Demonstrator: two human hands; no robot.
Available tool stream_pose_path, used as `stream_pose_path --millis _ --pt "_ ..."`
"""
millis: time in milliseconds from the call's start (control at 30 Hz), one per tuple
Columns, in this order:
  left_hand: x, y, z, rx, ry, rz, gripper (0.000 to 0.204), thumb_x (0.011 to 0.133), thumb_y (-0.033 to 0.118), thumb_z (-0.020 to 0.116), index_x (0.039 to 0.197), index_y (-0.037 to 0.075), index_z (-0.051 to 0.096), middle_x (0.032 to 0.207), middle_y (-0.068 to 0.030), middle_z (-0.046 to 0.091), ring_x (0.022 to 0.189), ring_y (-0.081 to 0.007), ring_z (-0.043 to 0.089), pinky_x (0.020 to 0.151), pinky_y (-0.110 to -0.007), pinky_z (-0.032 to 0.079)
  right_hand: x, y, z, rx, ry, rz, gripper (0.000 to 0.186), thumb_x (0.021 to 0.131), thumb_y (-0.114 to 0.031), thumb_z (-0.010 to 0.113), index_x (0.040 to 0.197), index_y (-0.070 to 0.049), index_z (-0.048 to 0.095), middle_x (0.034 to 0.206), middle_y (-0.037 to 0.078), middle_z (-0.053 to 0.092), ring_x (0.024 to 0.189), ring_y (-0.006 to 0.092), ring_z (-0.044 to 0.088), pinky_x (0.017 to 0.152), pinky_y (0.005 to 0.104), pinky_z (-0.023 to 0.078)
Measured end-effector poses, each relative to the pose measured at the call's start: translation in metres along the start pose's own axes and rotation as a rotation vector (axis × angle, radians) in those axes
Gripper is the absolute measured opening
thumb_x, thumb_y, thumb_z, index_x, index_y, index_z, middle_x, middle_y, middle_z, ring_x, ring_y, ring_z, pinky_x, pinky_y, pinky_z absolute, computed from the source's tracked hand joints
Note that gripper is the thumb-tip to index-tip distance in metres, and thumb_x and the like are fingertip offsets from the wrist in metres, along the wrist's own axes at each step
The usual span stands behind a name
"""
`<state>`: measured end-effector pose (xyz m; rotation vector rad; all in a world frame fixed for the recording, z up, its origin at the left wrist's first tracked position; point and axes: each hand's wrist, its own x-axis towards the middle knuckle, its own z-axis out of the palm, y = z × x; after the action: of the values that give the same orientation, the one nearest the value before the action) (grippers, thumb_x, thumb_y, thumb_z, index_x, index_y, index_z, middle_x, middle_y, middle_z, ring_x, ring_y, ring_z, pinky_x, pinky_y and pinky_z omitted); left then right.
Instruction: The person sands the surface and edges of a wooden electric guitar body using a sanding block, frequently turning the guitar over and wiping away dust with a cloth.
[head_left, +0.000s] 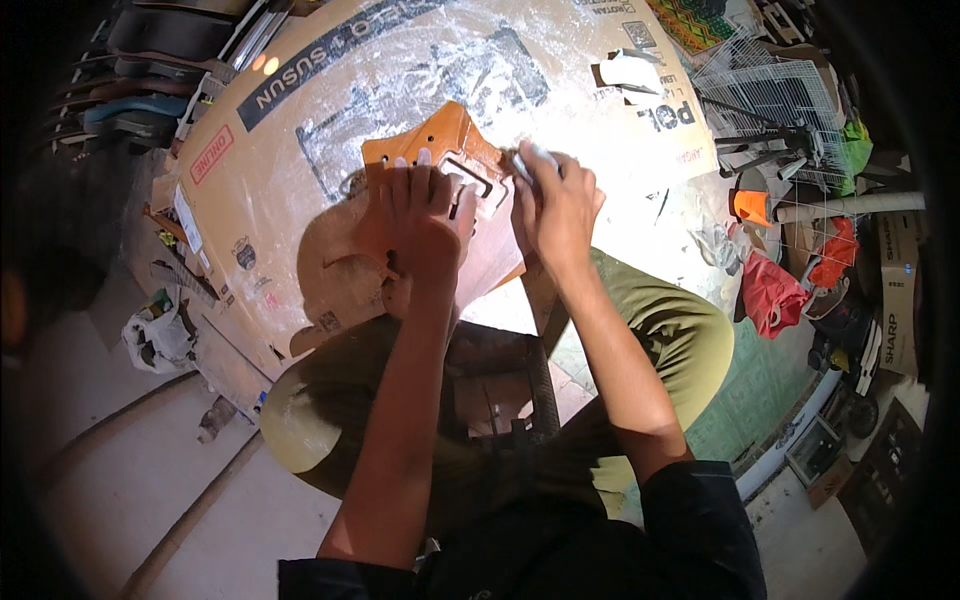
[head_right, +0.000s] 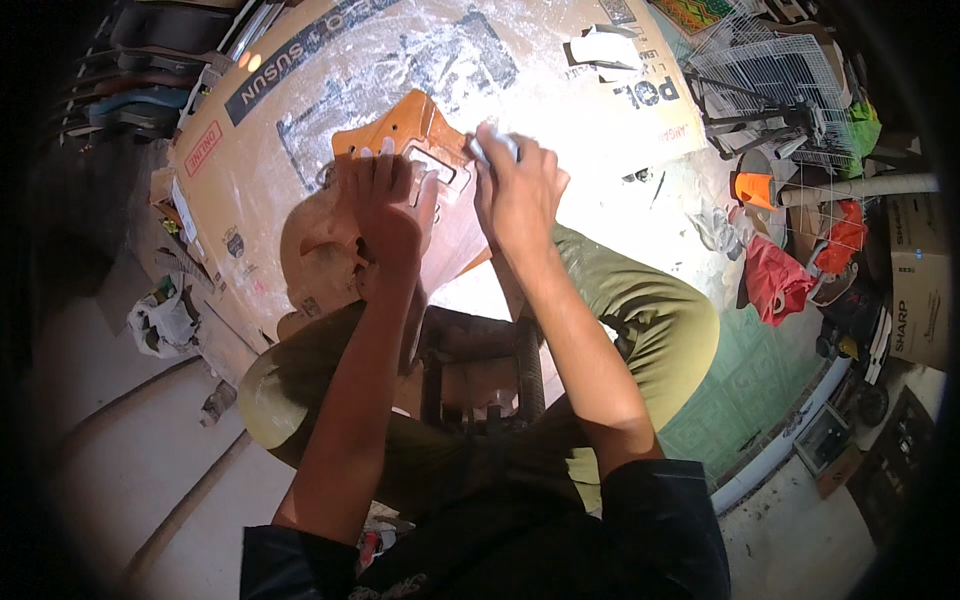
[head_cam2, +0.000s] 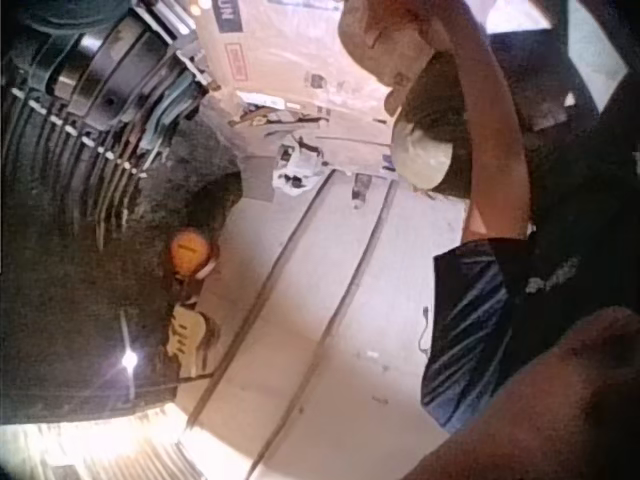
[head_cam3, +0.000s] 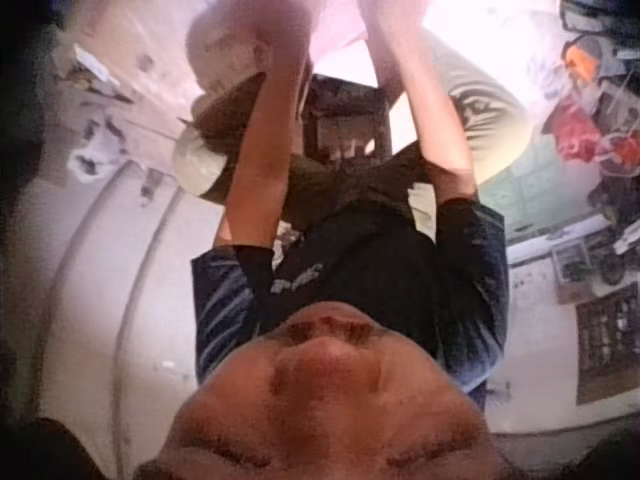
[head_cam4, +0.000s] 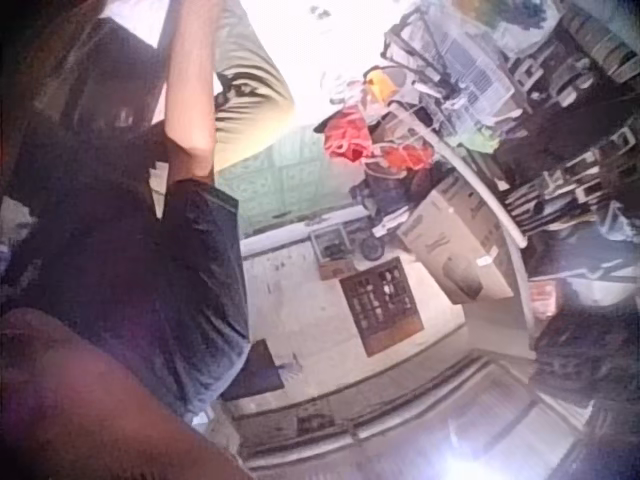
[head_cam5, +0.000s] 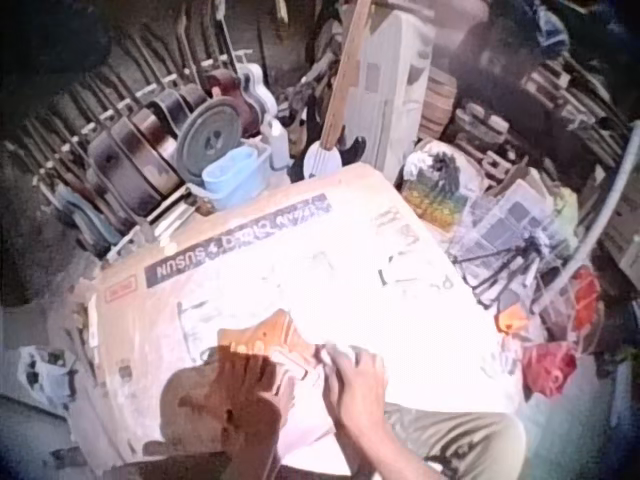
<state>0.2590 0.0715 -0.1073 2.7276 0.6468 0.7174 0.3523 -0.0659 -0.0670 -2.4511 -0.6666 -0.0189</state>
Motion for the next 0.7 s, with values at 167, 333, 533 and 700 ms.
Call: stream_pose_path --millis 167,333,533,700 --pt "-0.001 -0.004 -0.005 0.013 -0.037 -0.027 0.038 0.078 0.029 0.084 0.104 0.004 0.072 0.134 -0.0139 0.063 0.124 -0.0415 0.055 0.109 -0.056 0.042 -0.073 -0.019 -0.011 -0.049 -0.125 -0.004 0.046 0.091 -0.009 0.068 0.135 -0.024 0.069 0.135 0.019 0.060 0.111 0.0377 0.058 0.096 0.0493 0.043" --pt "0.003 0.005 -0.002 0.027 -0.068 -0.037 0.038 0.077 0.030 0.084 0.106 0.008 0.075 0.137 -0.0117 0.061 0.127 -0.0417 0.053 0.111 -0.055 0.040 -0.003 0.005 -0.002 0.054 0.067 -0.009 0.039 0.092 -0.009 0.068 0.130 -0.016 0.069 0.122 0.024 0.064 0.108 0.0436 0.057 0.092 0.0494 0.049" --pt "-0.007 -0.012 0.003 -0.019 0.015 0.006 0.037 0.077 0.027 0.084 0.106 0.008 0.073 0.137 -0.0149 0.060 0.127 -0.0420 0.053 0.108 -0.054 0.041 -0.073 -0.002 -0.001 0.066 -0.055 0.043 0.051 0.088 -0.004 0.073 0.134 -0.024 0.070 0.127 0.022 0.063 0.112 0.0405 0.057 0.101 0.0483 0.046" --pt "0.000 0.008 0.000 -0.012 -0.033 -0.015 0.037 0.075 0.024 0.086 0.105 0.007 0.073 0.134 -0.0149 0.063 0.126 -0.0437 0.053 0.109 -0.056 0.042 0.004 0.005 -0.003 0.051 0.058 0.071 0.044 0.091 -0.009 0.069 0.134 -0.020 0.069 0.124 0.022 0.063 0.112 0.0430 0.057 0.096 0.0484 0.047"
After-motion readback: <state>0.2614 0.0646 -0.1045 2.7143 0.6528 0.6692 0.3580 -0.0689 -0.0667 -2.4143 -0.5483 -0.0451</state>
